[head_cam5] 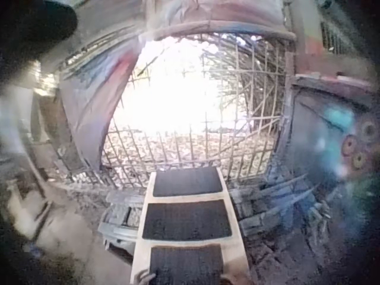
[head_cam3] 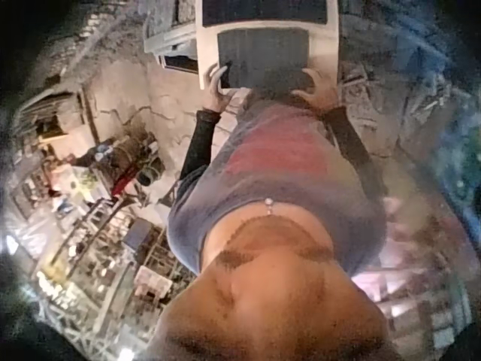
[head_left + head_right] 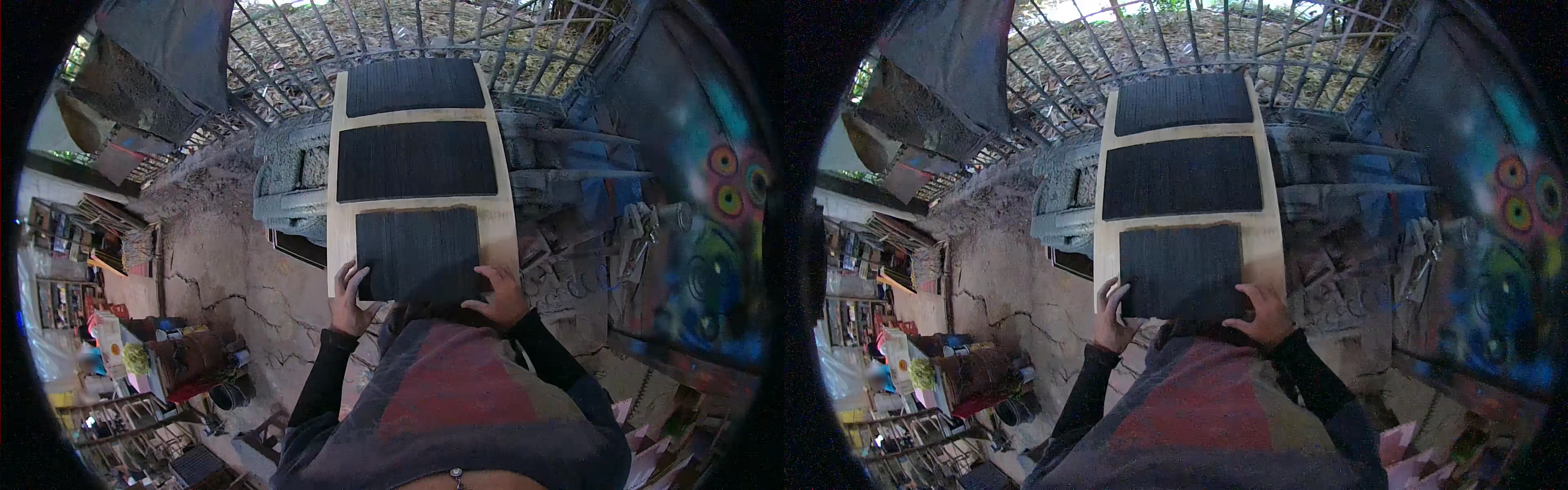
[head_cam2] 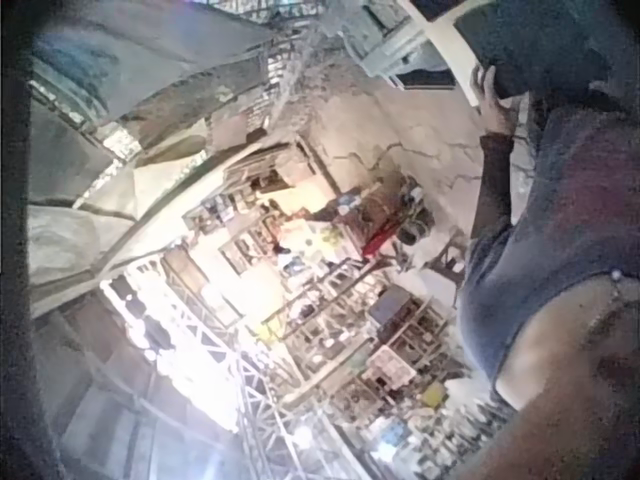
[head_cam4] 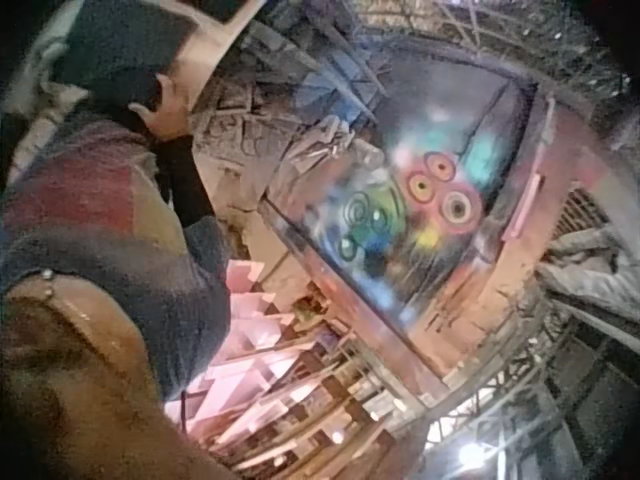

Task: Applying and heating laminate strips to a wooden board and then checking the fit.

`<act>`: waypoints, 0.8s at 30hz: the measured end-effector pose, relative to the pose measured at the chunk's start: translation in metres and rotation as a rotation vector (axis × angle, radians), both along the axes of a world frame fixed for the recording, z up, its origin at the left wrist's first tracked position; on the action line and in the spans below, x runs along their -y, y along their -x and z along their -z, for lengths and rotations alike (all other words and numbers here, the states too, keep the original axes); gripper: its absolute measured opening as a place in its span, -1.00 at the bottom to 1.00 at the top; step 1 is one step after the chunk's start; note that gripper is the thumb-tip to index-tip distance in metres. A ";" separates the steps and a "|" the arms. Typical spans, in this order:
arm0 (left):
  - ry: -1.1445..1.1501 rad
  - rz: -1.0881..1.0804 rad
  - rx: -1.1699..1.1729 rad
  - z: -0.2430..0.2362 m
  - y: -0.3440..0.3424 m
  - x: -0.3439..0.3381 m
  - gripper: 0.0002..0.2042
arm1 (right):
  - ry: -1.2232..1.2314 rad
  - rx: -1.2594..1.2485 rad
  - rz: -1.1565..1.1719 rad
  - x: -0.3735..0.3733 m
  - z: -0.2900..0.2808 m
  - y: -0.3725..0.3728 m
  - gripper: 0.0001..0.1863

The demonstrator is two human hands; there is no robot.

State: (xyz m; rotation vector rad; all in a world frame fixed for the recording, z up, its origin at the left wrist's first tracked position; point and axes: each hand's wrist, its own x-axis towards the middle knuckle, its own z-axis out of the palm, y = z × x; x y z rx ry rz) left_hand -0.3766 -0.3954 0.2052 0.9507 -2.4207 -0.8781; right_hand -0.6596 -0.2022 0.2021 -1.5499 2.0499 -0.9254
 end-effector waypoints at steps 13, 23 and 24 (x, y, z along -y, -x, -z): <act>0.072 -0.020 -0.116 -0.050 0.070 0.132 -0.51 | -0.067 0.009 0.318 0.111 -0.018 0.107 -0.42; 0.093 0.061 0.265 -0.045 0.151 0.237 -0.30 | -0.225 -0.045 0.250 0.186 -0.015 0.153 -0.08; 0.108 0.036 0.328 -0.043 0.155 0.249 -0.25 | -0.276 -0.085 0.238 0.196 -0.013 0.161 0.02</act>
